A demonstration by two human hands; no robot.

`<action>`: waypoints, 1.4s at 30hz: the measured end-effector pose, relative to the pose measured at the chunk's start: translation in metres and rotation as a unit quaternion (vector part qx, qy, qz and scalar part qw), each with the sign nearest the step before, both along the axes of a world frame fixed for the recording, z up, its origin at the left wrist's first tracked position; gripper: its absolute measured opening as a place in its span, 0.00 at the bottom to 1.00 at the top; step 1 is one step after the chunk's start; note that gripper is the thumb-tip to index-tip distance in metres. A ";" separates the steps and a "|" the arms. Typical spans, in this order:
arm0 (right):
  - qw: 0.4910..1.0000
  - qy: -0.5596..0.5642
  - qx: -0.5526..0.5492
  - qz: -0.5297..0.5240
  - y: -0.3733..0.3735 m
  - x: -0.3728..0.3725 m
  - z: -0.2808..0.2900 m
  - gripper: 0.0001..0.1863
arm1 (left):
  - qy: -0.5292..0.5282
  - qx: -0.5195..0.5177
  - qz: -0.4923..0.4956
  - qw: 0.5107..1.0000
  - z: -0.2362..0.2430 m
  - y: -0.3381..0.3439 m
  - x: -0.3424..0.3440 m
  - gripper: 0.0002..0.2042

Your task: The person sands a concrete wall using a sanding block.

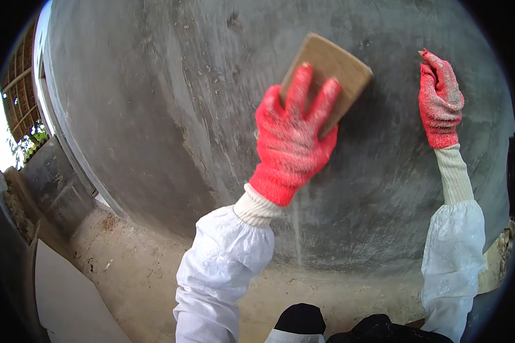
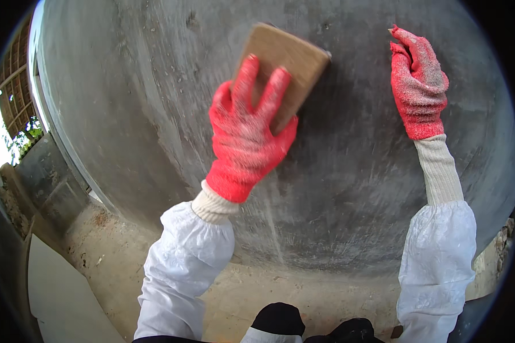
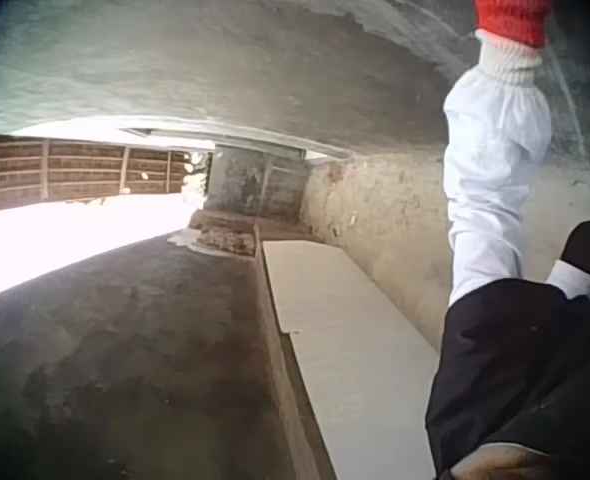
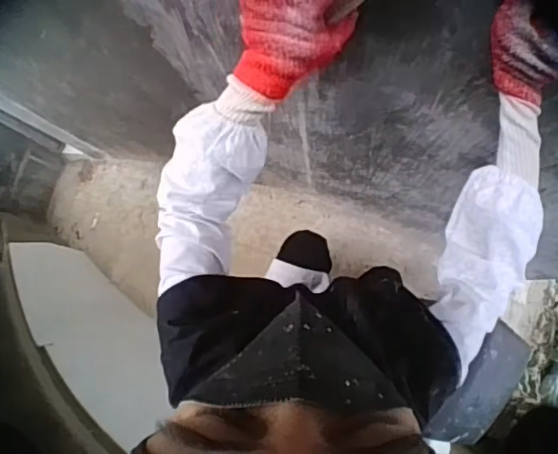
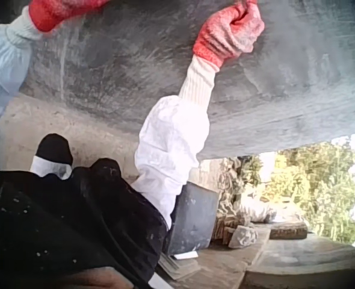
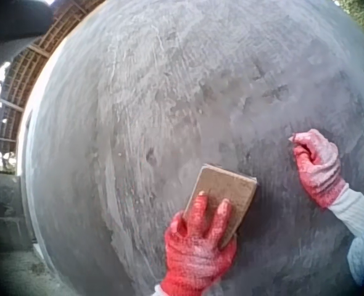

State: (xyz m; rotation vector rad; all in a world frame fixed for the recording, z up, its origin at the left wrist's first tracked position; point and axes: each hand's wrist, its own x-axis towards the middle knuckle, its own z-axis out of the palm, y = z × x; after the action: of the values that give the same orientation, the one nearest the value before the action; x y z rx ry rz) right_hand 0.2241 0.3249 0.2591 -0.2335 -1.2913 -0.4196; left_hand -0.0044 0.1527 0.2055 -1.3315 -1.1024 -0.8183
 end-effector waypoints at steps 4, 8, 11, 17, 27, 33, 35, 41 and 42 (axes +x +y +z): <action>1.000 -0.009 0.010 -0.009 -0.005 0.003 0.001 0.12 | 0.239 -0.191 -0.024 0.952 -0.134 -0.020 -0.029 0.37; 0.999 -0.024 0.016 -0.027 -0.017 0.001 0.005 0.11 | -0.082 0.010 0.030 0.996 -0.097 -0.052 -0.085 0.41; 0.997 -0.028 0.047 -0.053 -0.014 0.002 0.001 0.10 | -0.295 0.141 0.083 0.941 -0.077 -0.043 -0.108 0.42; 0.998 -0.023 0.034 -0.042 -0.010 0.001 0.001 0.11 | -0.049 -0.084 0.001 0.995 -0.166 -0.014 0.003 0.37; 0.997 -0.024 0.050 -0.053 -0.019 0.004 0.004 0.11 | -0.253 0.110 0.057 0.959 -0.129 -0.017 -0.036 0.44; 0.995 -0.030 0.033 -0.086 -0.017 0.003 0.004 0.11 | 0.078 -0.143 -0.027 0.986 -0.178 0.009 0.050 0.31; 0.998 -0.035 0.025 -0.052 -0.014 -0.008 0.003 0.11 | 0.078 -0.176 -0.044 0.980 -0.182 0.007 0.041 0.31; 0.991 0.008 -0.025 -0.127 -0.001 0.100 0.024 0.17 | -0.154 0.105 0.019 0.982 -0.055 -0.018 -0.031 0.40; 0.988 0.089 -0.091 -0.092 0.024 0.125 0.021 0.17 | -0.148 0.106 0.014 0.983 -0.041 -0.015 -0.028 0.40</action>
State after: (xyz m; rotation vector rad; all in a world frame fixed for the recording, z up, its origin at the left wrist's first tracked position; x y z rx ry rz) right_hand 0.3490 0.3490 0.2801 -0.5367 -1.1362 -0.4270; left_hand -0.0326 0.1375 0.1643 -1.0353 -1.2219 -1.1070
